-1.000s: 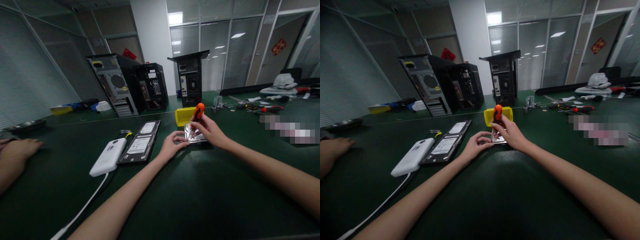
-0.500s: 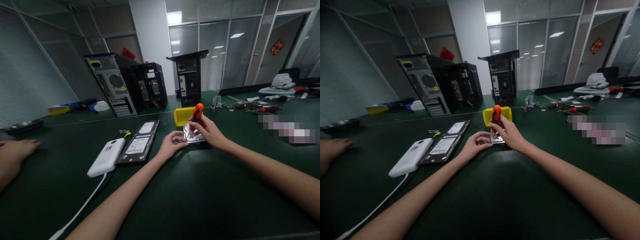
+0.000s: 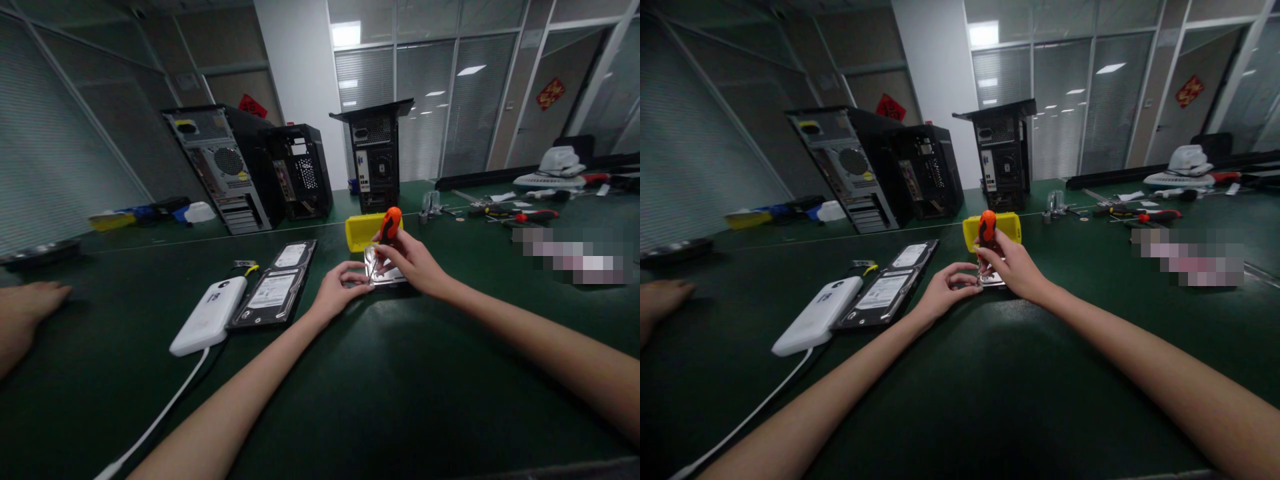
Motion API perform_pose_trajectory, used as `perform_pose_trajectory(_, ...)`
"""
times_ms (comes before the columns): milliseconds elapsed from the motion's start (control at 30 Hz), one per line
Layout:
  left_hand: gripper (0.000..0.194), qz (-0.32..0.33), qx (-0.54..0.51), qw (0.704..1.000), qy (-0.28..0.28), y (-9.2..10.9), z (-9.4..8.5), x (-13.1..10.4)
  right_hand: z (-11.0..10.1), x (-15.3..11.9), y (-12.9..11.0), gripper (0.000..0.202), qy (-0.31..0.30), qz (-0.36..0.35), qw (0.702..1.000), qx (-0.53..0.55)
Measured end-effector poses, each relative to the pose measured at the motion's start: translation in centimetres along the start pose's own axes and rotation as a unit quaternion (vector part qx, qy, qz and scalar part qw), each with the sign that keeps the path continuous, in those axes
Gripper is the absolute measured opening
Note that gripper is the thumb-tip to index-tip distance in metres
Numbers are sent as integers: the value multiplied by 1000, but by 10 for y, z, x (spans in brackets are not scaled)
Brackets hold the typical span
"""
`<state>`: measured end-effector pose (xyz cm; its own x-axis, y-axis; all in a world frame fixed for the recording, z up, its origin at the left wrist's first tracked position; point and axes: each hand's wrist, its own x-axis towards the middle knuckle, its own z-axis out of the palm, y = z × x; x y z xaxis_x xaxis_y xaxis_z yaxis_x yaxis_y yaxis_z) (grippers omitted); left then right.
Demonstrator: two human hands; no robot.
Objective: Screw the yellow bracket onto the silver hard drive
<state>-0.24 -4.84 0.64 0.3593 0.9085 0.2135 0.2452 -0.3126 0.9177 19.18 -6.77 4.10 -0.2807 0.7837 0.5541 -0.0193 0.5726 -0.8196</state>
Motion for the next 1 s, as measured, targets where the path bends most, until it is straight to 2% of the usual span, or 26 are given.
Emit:
perform_pose_trajectory(200,52,-16,-26,1000,7,-2,2,0,0,0,1,24,-6,-5,1000,-15)
perform_pose_trajectory(300,55,-27,-32,999,1,-4,-3,3,1,0,0,24,4,-2,1000,-8)
perform_pose_trajectory(367,57,-13,-6,1000,-19,-3,-10,4,0,-1,-1,25,15,4,1000,0)
perform_pose_trajectory(433,54,20,74,996,-51,2,-20,5,-1,-1,-3,25,24,9,1000,3)
perform_pose_trajectory(533,31,64,247,962,-100,14,-32,3,-4,-2,-3,26,35,14,999,1)
perform_pose_trajectory(600,20,102,315,934,-130,22,-35,0,-6,-2,-1,27,38,18,999,0)
perform_pose_trajectory(667,19,142,363,909,-146,27,-34,-3,-7,-2,0,28,40,23,999,-1)
perform_pose_trajectory(800,21,186,438,869,-136,29,-29,-6,-8,-1,1,26,41,30,999,1)
perform_pose_trajectory(900,21,205,457,856,-129,28,-25,-8,-7,-2,1,26,40,30,999,2)
perform_pose_trajectory(1000,18,201,439,869,-109,27,-21,-9,-7,-2,1,26,42,29,999,1)
